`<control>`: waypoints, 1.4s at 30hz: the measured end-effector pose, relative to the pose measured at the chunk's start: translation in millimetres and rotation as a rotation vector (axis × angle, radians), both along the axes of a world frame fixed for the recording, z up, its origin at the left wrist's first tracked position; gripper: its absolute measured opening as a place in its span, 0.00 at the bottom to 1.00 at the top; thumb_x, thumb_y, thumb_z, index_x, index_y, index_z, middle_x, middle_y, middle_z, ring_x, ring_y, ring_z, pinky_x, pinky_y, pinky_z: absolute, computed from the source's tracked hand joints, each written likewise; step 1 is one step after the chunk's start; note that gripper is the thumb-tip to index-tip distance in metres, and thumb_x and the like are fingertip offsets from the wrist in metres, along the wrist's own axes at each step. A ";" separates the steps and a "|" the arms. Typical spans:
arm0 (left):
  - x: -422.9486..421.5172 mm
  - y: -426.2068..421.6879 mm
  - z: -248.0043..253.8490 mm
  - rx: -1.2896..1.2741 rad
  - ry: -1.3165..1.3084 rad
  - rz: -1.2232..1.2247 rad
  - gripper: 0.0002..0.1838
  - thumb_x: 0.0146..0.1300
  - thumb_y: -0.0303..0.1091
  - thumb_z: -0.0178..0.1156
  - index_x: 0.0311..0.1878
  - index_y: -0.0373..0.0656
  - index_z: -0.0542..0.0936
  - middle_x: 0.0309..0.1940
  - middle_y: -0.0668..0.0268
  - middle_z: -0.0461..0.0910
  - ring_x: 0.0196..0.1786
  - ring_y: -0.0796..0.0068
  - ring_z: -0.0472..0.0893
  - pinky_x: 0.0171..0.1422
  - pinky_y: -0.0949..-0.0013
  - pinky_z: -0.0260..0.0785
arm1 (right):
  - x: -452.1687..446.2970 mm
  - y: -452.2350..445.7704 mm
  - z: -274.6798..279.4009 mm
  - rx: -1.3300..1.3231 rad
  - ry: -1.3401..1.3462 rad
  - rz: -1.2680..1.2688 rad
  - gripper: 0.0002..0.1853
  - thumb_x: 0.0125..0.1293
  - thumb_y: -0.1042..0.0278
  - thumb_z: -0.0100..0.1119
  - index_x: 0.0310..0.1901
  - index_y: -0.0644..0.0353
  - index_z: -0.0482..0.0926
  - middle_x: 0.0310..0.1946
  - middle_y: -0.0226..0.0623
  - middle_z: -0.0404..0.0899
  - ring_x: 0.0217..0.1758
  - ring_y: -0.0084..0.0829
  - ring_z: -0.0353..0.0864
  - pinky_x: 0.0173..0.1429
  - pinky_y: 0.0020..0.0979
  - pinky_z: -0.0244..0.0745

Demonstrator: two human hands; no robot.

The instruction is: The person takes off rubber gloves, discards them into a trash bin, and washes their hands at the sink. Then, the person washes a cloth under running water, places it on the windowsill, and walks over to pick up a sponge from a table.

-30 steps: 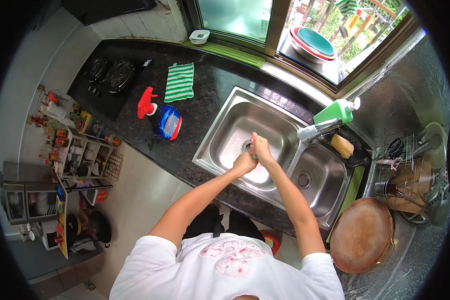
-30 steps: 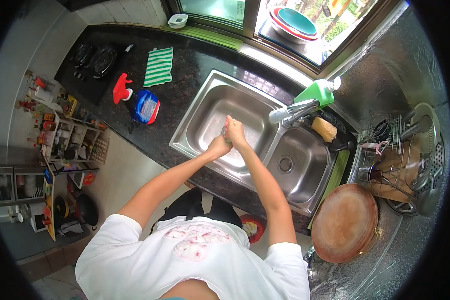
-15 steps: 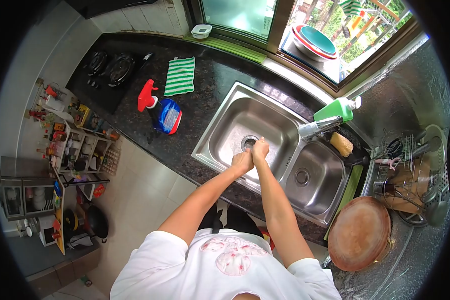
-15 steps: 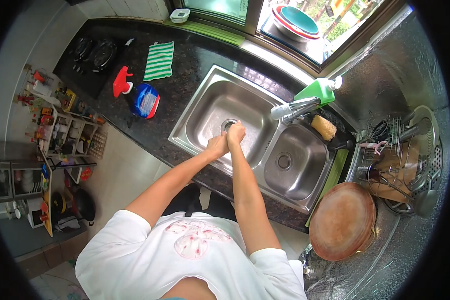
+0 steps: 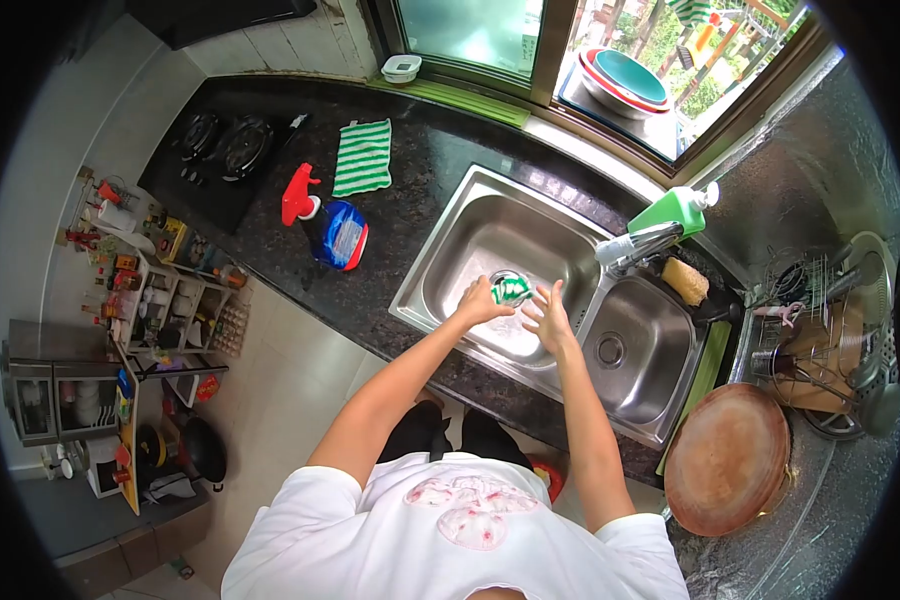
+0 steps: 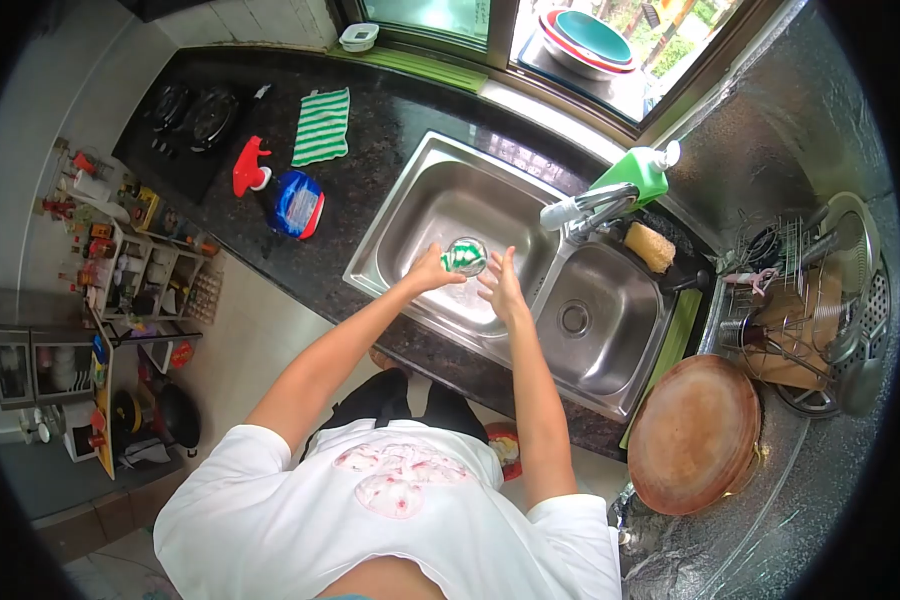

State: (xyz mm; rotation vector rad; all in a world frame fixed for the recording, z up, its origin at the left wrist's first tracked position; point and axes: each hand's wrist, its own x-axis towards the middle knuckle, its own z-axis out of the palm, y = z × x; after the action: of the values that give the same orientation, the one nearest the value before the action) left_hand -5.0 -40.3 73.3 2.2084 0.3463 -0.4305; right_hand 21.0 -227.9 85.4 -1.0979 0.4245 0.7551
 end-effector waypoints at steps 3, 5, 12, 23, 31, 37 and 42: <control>-4.1 -1.4 6.0 0.158 -0.106 -0.007 0.46 0.29 0.57 0.77 0.49 0.36 0.70 0.50 0.49 0.67 0.56 0.50 0.68 0.57 0.55 0.65 | -12.1 -12.5 2.6 -0.030 -0.054 0.214 0.42 0.60 0.35 0.54 0.66 0.55 0.56 0.66 0.45 0.59 0.67 0.43 0.60 0.67 0.53 0.53; -10.1 -6.6 11.5 0.156 -0.217 -0.006 0.44 0.28 0.58 0.77 0.44 0.36 0.72 0.45 0.51 0.68 0.52 0.52 0.69 0.55 0.58 0.65 | -19.6 -9.1 2.7 -0.043 -0.093 0.159 0.39 0.59 0.41 0.58 0.65 0.56 0.57 0.61 0.42 0.65 0.64 0.40 0.65 0.65 0.49 0.56; -27.6 -0.8 41.2 -0.157 -0.181 -0.046 0.41 0.42 0.58 0.72 0.54 0.37 0.74 0.36 0.57 0.77 0.39 0.67 0.77 0.45 0.65 0.68 | -27.3 -15.9 12.0 0.041 -0.303 -0.148 0.15 0.59 0.71 0.64 0.46 0.57 0.71 0.37 0.32 0.78 0.44 0.22 0.77 0.45 0.22 0.69; -43.6 3.6 63.9 -1.419 0.020 0.775 0.17 0.63 0.38 0.59 0.54 0.50 0.72 0.43 0.72 0.77 0.45 0.74 0.75 0.54 0.65 0.66 | -50.0 -20.2 85.9 0.300 -0.484 -0.371 0.16 0.61 0.77 0.52 0.50 0.54 0.67 0.46 0.31 0.73 0.50 0.23 0.73 0.55 0.31 0.68; -47.7 13.9 90.9 -1.685 -0.141 0.646 0.09 0.67 0.34 0.53 0.48 0.44 0.69 0.46 0.61 0.75 0.53 0.64 0.75 0.62 0.54 0.68 | -65.4 -40.4 52.1 0.389 -0.355 -0.240 0.13 0.59 0.76 0.51 0.46 0.51 0.69 0.41 0.25 0.74 0.45 0.20 0.73 0.55 0.32 0.66; -55.4 17.9 92.1 -1.321 -0.122 0.650 0.16 0.63 0.34 0.58 0.50 0.40 0.66 0.46 0.57 0.73 0.48 0.63 0.76 0.55 0.60 0.72 | -55.7 -27.6 92.4 0.510 -0.308 -0.236 0.17 0.60 0.72 0.47 0.51 0.54 0.68 0.49 0.30 0.74 0.55 0.26 0.71 0.62 0.34 0.61; -66.5 14.6 77.2 -0.377 -0.255 0.324 0.41 0.47 0.38 0.70 0.62 0.36 0.60 0.61 0.51 0.63 0.63 0.59 0.67 0.63 0.65 0.63 | -34.4 -4.4 125.6 0.537 -0.389 0.007 0.18 0.61 0.71 0.44 0.53 0.61 0.69 0.48 0.38 0.75 0.52 0.31 0.74 0.60 0.34 0.66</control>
State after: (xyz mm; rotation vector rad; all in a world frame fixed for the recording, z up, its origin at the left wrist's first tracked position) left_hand -71.5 -25.7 150.5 1.7717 0.4360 -0.0301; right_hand -13.5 -232.3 211.0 -0.7118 -0.1136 0.5933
